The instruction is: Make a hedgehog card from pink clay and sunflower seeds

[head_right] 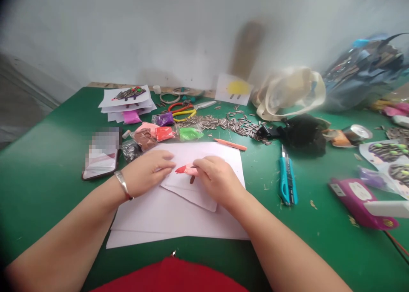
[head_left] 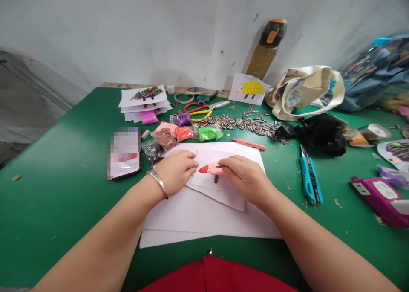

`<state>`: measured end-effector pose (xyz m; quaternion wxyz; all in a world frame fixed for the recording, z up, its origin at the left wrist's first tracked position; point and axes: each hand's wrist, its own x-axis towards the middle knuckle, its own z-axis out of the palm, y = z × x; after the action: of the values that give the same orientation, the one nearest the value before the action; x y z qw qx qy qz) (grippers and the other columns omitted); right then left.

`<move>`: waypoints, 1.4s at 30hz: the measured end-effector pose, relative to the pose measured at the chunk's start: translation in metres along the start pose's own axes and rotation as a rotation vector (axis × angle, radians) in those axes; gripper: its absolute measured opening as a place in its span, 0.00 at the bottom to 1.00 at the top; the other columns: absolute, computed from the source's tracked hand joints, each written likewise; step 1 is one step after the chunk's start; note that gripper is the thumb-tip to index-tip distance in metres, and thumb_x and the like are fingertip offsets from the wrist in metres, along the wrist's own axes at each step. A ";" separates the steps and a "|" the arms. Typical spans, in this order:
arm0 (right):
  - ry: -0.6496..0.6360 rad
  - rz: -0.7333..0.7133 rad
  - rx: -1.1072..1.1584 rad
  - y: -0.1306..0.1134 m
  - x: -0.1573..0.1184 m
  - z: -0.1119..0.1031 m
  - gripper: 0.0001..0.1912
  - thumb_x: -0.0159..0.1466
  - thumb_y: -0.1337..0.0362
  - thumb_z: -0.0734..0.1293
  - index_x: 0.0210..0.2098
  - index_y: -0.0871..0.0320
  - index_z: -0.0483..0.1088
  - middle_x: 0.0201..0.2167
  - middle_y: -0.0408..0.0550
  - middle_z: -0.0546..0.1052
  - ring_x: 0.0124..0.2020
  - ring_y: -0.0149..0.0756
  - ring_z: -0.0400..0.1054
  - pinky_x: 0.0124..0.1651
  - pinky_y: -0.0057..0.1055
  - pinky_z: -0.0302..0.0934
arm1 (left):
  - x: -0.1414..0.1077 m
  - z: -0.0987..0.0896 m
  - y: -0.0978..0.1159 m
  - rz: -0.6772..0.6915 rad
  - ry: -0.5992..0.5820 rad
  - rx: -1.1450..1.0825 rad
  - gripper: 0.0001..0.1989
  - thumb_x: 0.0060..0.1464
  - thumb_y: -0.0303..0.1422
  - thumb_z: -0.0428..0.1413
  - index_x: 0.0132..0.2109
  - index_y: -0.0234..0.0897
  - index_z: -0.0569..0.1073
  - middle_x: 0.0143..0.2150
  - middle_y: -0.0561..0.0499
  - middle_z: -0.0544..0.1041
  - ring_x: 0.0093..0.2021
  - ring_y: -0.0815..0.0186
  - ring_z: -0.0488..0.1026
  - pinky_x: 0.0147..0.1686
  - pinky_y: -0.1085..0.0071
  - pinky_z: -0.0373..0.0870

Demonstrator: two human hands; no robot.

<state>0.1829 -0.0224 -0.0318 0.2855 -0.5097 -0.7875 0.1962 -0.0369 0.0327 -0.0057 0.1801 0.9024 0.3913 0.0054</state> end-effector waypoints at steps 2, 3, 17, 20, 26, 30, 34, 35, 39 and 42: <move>-0.014 -0.015 -0.014 -0.001 0.001 0.002 0.10 0.66 0.68 0.59 0.37 0.56 0.72 0.35 0.48 0.76 0.37 0.35 0.69 0.40 0.31 0.60 | -0.003 -0.001 0.002 0.000 -0.028 0.033 0.16 0.59 0.31 0.46 0.38 0.39 0.79 0.47 0.45 0.74 0.49 0.57 0.70 0.50 0.61 0.66; -0.021 -0.012 -0.020 -0.001 0.001 0.002 0.10 0.66 0.68 0.59 0.37 0.57 0.72 0.35 0.48 0.76 0.38 0.36 0.68 0.40 0.31 0.60 | -0.005 -0.001 0.002 0.006 -0.041 0.044 0.15 0.59 0.31 0.46 0.39 0.39 0.79 0.48 0.44 0.73 0.51 0.55 0.69 0.51 0.60 0.65; -0.040 0.020 -0.005 0.002 0.002 0.003 0.09 0.66 0.67 0.60 0.36 0.57 0.72 0.32 0.47 0.75 0.36 0.35 0.67 0.40 0.32 0.59 | -0.015 -0.002 0.007 0.028 -0.183 0.131 0.18 0.57 0.32 0.51 0.55 0.39 0.72 0.62 0.41 0.64 0.60 0.50 0.60 0.58 0.57 0.58; -0.034 0.000 0.001 -0.001 0.002 0.004 0.10 0.67 0.65 0.59 0.37 0.57 0.72 0.31 0.46 0.75 0.36 0.35 0.66 0.41 0.32 0.59 | -0.017 0.000 0.006 0.043 -0.166 0.126 0.20 0.56 0.34 0.53 0.56 0.39 0.70 0.61 0.41 0.64 0.59 0.51 0.61 0.58 0.57 0.59; 0.001 -0.066 -0.094 -0.012 0.004 0.016 0.10 0.66 0.69 0.59 0.33 0.58 0.73 0.34 0.48 0.74 0.38 0.36 0.64 0.42 0.32 0.57 | -0.019 0.004 0.003 0.064 -0.164 0.134 0.22 0.56 0.36 0.53 0.57 0.40 0.68 0.62 0.42 0.63 0.60 0.52 0.59 0.59 0.57 0.57; -0.014 -0.073 -0.172 -0.019 0.006 0.029 0.11 0.65 0.70 0.59 0.36 0.58 0.73 0.33 0.49 0.74 0.37 0.37 0.64 0.41 0.33 0.56 | -0.019 0.003 0.004 0.058 -0.168 0.130 0.21 0.56 0.37 0.53 0.56 0.37 0.69 0.61 0.40 0.63 0.59 0.52 0.60 0.58 0.57 0.58; -0.024 -0.090 -0.253 -0.021 0.006 0.037 0.11 0.66 0.69 0.59 0.35 0.58 0.73 0.30 0.47 0.74 0.36 0.37 0.64 0.40 0.34 0.54 | -0.020 0.004 0.004 0.062 -0.172 0.122 0.18 0.56 0.37 0.53 0.52 0.37 0.72 0.56 0.40 0.66 0.55 0.53 0.62 0.56 0.58 0.59; -0.019 -0.097 -0.268 -0.021 0.006 0.038 0.11 0.66 0.69 0.59 0.35 0.58 0.73 0.30 0.47 0.74 0.35 0.37 0.63 0.40 0.34 0.53 | -0.020 0.004 0.004 0.068 -0.162 0.126 0.17 0.56 0.37 0.53 0.51 0.37 0.72 0.55 0.41 0.67 0.55 0.53 0.62 0.55 0.58 0.60; 0.000 -0.116 -0.303 -0.021 0.006 0.041 0.12 0.66 0.70 0.58 0.33 0.59 0.72 0.29 0.48 0.73 0.34 0.36 0.62 0.40 0.33 0.53 | -0.020 0.009 0.002 0.073 -0.134 0.141 0.17 0.55 0.38 0.53 0.50 0.38 0.72 0.54 0.41 0.67 0.53 0.54 0.62 0.53 0.58 0.61; 0.008 -0.123 -0.324 -0.020 0.007 0.042 0.12 0.66 0.71 0.58 0.31 0.59 0.72 0.28 0.48 0.72 0.33 0.36 0.61 0.39 0.33 0.53 | -0.020 0.010 0.002 0.063 -0.125 0.131 0.17 0.55 0.38 0.53 0.50 0.38 0.73 0.52 0.42 0.67 0.51 0.54 0.63 0.52 0.59 0.62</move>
<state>0.1393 -0.0249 -0.0501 0.2141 -0.5005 -0.8375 0.0469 -0.0477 0.0138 -0.0119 0.1443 0.9228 0.3501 -0.0708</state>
